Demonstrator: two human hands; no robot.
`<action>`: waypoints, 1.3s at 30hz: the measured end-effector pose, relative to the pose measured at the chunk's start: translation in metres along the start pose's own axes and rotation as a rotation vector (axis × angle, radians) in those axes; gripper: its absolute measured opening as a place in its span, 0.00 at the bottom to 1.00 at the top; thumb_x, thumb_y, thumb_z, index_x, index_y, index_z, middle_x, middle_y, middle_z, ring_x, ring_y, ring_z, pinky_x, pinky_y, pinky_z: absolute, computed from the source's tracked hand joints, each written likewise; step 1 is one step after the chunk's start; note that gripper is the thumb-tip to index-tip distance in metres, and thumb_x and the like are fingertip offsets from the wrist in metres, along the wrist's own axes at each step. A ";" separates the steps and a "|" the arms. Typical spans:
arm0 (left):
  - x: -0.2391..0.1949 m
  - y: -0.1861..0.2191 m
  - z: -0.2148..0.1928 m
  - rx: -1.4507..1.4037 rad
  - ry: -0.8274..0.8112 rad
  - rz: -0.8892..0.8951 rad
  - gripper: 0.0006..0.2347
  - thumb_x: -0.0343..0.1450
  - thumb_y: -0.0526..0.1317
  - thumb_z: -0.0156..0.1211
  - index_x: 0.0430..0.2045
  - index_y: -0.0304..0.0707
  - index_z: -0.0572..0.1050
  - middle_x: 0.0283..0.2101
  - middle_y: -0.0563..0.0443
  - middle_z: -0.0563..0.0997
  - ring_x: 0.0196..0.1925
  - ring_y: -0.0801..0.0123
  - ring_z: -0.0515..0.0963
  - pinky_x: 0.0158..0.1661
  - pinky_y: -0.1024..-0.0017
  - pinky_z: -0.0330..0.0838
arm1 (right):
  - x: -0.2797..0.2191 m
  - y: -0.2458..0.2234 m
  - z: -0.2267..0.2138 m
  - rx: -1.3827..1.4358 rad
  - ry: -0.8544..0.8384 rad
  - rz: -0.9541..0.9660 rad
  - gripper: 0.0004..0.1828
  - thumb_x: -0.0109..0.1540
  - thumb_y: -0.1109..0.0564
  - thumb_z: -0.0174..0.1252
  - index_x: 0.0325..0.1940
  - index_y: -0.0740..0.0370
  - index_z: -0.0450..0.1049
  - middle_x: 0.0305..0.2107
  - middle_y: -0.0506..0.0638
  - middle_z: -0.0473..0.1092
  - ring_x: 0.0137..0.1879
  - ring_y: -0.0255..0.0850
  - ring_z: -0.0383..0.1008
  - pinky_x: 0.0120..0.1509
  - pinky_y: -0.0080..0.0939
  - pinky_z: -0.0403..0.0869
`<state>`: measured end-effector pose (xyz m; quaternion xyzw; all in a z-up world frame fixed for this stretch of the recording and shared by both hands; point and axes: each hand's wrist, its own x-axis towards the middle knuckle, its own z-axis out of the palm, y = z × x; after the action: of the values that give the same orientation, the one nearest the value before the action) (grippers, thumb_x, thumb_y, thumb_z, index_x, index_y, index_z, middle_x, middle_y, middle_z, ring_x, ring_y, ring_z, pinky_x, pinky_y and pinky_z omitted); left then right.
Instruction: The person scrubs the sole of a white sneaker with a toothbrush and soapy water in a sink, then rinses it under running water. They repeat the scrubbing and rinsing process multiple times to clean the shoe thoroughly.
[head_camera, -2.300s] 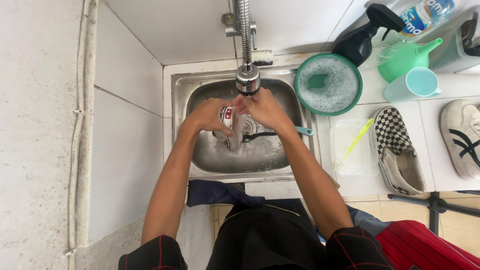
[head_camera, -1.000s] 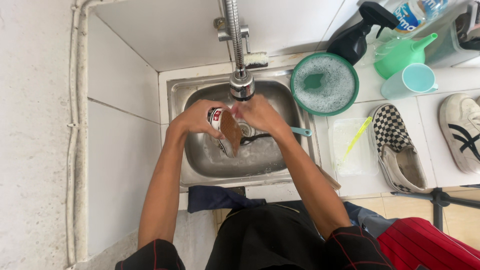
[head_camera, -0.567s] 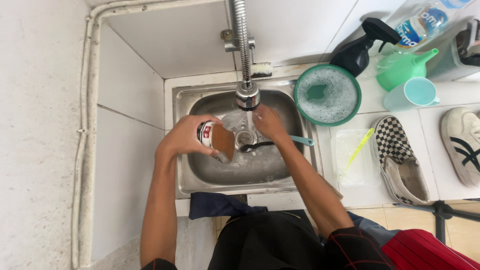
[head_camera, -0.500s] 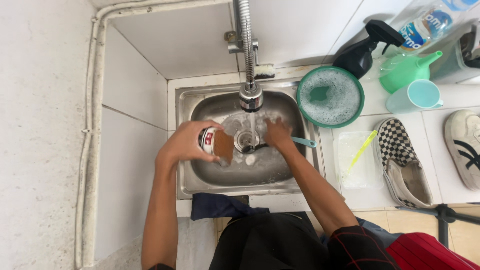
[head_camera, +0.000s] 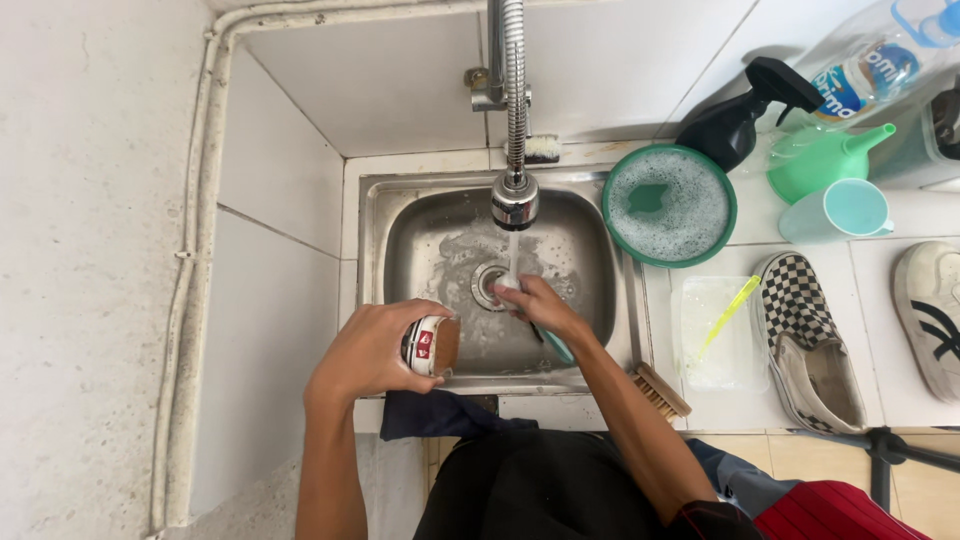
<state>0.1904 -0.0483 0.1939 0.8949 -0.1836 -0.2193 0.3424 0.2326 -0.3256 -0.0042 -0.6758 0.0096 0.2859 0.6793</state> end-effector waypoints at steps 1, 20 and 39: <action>-0.002 0.000 0.002 -0.002 -0.002 0.000 0.35 0.47 0.50 0.87 0.52 0.47 0.86 0.41 0.46 0.93 0.43 0.47 0.92 0.45 0.55 0.84 | 0.000 -0.002 -0.001 0.000 0.001 0.003 0.17 0.76 0.46 0.59 0.50 0.63 0.82 0.25 0.46 0.72 0.27 0.35 0.70 0.30 0.34 0.68; -0.026 0.019 0.005 -0.033 0.050 -0.013 0.36 0.46 0.46 0.88 0.53 0.44 0.87 0.44 0.42 0.94 0.41 0.42 0.92 0.40 0.55 0.83 | 0.040 -0.020 0.014 0.101 0.275 0.167 0.19 0.74 0.47 0.54 0.48 0.65 0.82 0.29 0.62 0.81 0.29 0.44 0.82 0.25 0.37 0.76; -0.043 -0.008 -0.012 -0.370 0.343 0.312 0.33 0.44 0.39 0.92 0.46 0.34 0.88 0.48 0.37 0.93 0.51 0.43 0.93 0.54 0.50 0.84 | -0.025 -0.075 0.023 -0.532 0.154 0.088 0.21 0.72 0.45 0.58 0.64 0.55 0.82 0.50 0.75 0.80 0.61 0.71 0.81 0.62 0.65 0.79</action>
<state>0.1617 -0.0154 0.2075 0.8022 -0.2153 -0.0394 0.5555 0.2338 -0.3078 0.0764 -0.8491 0.0148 0.2554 0.4621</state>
